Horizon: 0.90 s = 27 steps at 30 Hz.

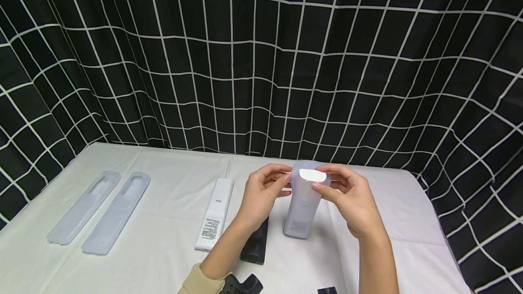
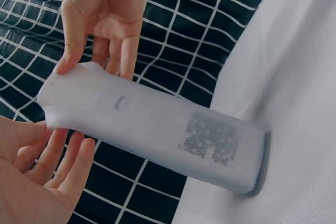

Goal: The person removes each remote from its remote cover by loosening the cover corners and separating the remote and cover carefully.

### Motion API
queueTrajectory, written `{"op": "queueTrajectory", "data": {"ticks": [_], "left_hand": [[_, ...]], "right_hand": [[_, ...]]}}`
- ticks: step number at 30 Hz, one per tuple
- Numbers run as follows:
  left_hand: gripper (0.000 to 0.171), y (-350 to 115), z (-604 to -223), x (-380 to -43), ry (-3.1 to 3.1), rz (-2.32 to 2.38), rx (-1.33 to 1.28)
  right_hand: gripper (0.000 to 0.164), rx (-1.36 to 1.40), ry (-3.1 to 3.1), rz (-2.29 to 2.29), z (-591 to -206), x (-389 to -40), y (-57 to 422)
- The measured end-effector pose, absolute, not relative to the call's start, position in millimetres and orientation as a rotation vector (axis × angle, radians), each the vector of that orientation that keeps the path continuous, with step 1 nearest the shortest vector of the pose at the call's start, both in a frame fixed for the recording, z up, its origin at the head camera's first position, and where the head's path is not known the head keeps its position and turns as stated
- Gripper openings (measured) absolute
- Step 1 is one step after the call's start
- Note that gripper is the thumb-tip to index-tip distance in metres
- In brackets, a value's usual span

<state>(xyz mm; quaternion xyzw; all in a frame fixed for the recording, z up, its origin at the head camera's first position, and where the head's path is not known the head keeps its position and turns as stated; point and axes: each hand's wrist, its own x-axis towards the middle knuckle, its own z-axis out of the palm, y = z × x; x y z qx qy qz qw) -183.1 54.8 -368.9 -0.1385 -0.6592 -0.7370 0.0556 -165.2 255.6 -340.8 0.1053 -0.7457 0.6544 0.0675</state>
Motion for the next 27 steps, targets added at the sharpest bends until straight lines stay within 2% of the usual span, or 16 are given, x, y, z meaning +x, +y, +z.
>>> {"op": "queueTrajectory", "data": {"ticks": [15,27], "left_hand": [[0.019,55.9,-375.2,-184.1,-2.192,-1.976,-0.558],[0.027,56.2,-381.4,-183.5,-2.254,-1.910,-0.662]], "right_hand": [[0.032,0.009,-2.072,2.111,-334.1,-164.3,254.1],[0.026,-0.150,-1.902,2.232,-331.0,-164.8,256.0]]}}
